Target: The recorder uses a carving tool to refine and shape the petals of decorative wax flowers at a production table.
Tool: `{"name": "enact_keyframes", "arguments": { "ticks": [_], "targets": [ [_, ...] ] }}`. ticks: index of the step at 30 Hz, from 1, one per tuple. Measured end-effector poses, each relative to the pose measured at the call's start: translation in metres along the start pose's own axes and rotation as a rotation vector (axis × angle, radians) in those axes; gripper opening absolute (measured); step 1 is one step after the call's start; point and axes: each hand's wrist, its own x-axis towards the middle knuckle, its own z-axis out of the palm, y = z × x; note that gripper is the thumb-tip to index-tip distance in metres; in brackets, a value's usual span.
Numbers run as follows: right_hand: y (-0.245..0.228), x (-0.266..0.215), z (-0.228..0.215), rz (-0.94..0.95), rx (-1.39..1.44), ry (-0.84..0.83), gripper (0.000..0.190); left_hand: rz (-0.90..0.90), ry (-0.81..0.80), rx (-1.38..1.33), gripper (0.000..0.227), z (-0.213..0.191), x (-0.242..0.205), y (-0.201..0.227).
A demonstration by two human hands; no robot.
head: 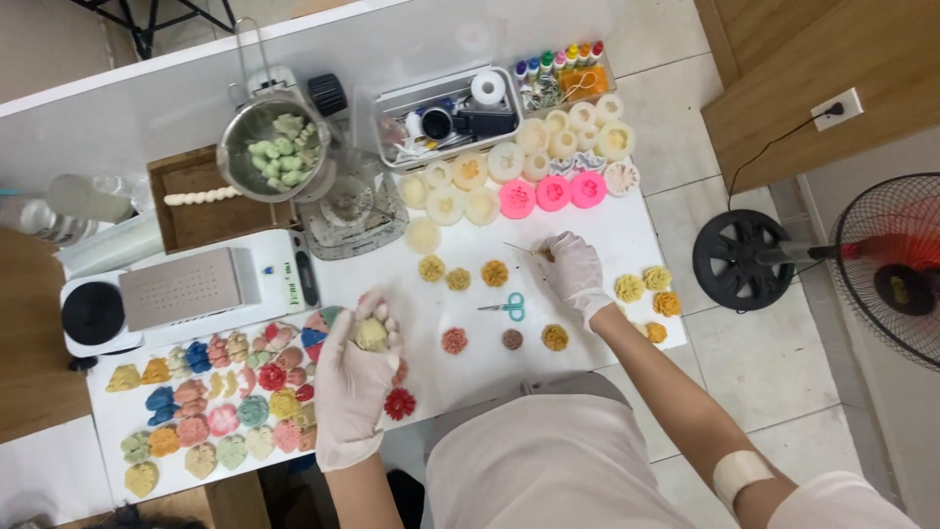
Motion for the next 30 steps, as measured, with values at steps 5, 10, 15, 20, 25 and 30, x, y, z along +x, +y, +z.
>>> {"name": "enact_keyframes", "arguments": {
  "ticks": [5,10,15,20,25,30],
  "targets": [
    [0.027,0.008,0.05,0.044,-0.082,-0.015,0.026,-0.096,0.137,0.02,0.047,-0.001,0.013,-0.078],
    [0.032,0.027,0.082,-0.055,-0.197,-0.145,0.029,-0.199,0.209,0.021,0.05,0.001,0.02,-0.123],
    [0.038,0.031,0.072,-0.156,-0.094,-0.169,0.028,-0.241,0.5,0.013,0.051,-0.034,0.028,-0.147],
    [0.051,0.091,-0.001,0.053,0.21,-0.12,0.032,-0.192,0.509,-0.054,0.053,-0.084,0.018,-0.164],
    [0.092,0.211,-0.037,0.189,0.281,-0.065,0.032,-0.2,0.559,-0.115,0.053,-0.102,0.016,-0.185],
    [0.107,0.294,0.001,-0.216,0.002,0.082,0.018,-0.216,0.498,-0.149,0.054,-0.075,0.031,-0.195]
  ]
}}
